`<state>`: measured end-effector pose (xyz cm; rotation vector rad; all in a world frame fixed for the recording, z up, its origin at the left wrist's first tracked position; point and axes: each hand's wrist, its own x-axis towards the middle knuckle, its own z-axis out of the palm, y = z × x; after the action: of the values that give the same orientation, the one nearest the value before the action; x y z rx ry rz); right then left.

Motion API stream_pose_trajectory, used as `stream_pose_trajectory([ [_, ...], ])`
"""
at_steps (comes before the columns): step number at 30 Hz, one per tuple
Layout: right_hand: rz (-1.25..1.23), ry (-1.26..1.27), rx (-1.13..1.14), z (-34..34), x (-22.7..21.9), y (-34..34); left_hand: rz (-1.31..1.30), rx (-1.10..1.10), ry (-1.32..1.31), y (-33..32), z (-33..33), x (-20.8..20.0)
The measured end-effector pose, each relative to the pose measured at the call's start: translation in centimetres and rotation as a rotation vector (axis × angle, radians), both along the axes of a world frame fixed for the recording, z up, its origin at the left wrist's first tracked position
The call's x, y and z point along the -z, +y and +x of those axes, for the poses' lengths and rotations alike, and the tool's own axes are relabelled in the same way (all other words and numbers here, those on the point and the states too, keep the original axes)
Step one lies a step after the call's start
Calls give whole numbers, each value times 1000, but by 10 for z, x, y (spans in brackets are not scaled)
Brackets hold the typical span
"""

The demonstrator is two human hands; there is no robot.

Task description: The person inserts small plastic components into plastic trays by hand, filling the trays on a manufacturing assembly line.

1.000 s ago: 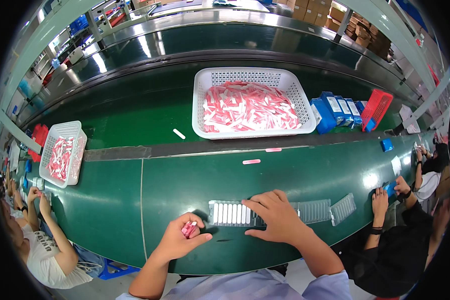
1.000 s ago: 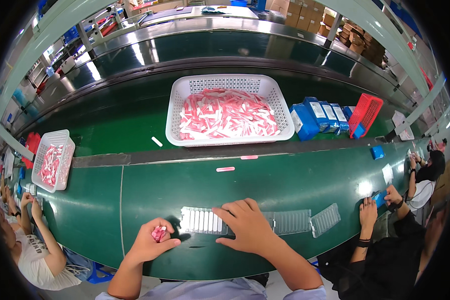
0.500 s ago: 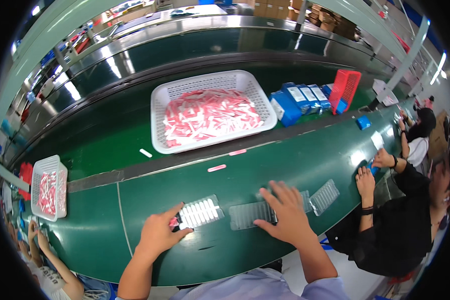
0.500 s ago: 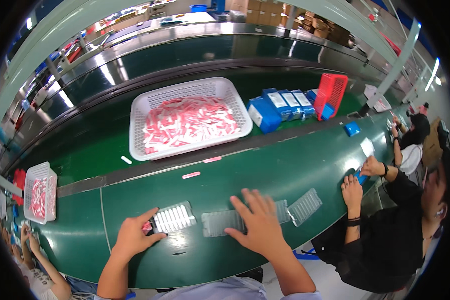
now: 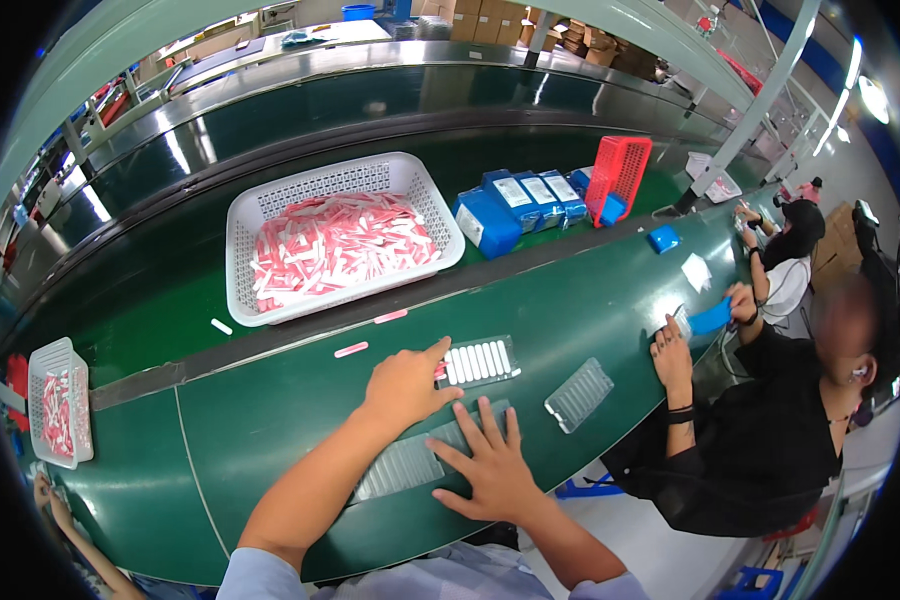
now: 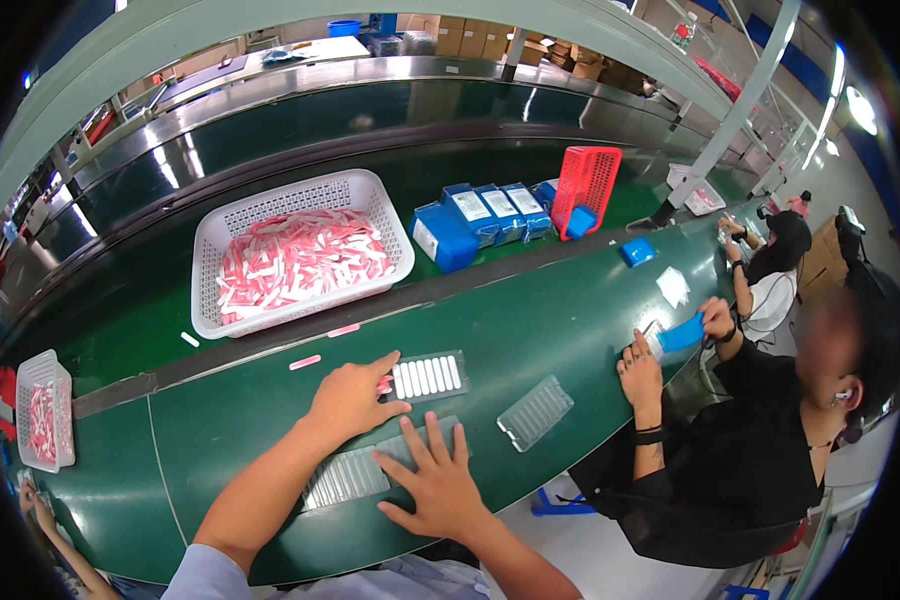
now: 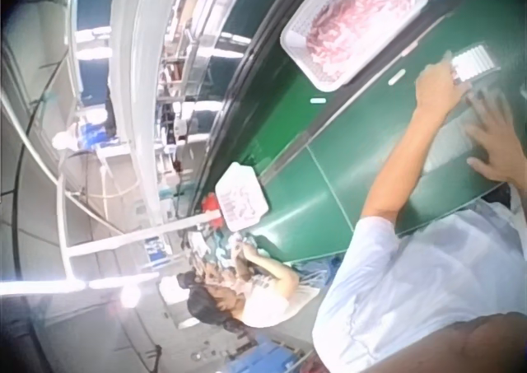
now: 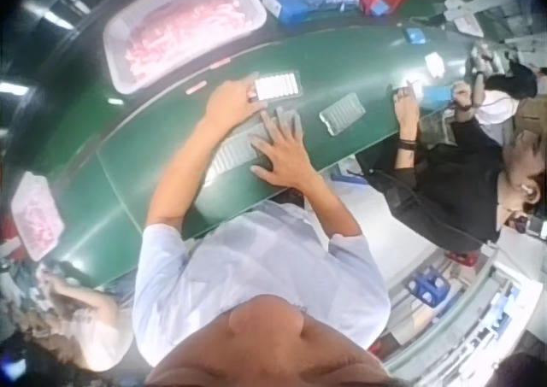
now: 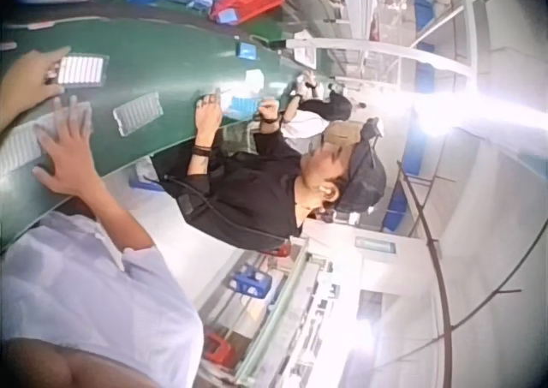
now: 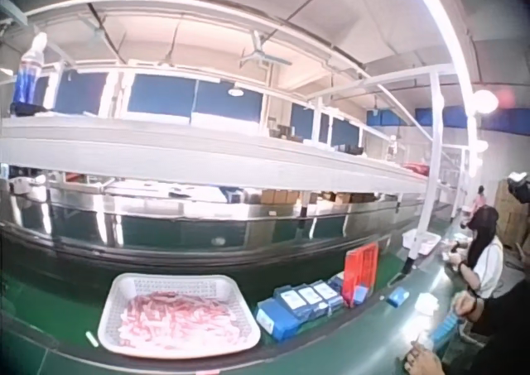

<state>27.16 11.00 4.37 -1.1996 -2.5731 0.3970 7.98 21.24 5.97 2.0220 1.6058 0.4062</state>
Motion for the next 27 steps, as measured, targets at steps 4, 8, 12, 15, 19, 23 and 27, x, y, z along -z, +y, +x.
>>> stream_pose_trajectory([
  [4,21,22,0,-1,2,0,98,-4,-313,-13,-2,6],
  [8,-20,224,35,0,4,-1,-603,-268,-1139,-65,-55,-4],
  [12,28,395,-2,-7,6,-3,-927,-491,-1677,-132,-88,-9],
  [15,-137,577,-60,-30,-13,-3,-889,-477,-1694,-168,-95,-7],
  [19,-387,673,-132,-75,-33,11,-835,-422,-1567,-191,-95,-8],
  [23,-558,477,-245,-101,-47,18,-822,-390,-1374,-202,-98,-4],
  [27,-653,509,-255,-108,-36,16,-866,-406,-1532,-205,-106,-3],
])
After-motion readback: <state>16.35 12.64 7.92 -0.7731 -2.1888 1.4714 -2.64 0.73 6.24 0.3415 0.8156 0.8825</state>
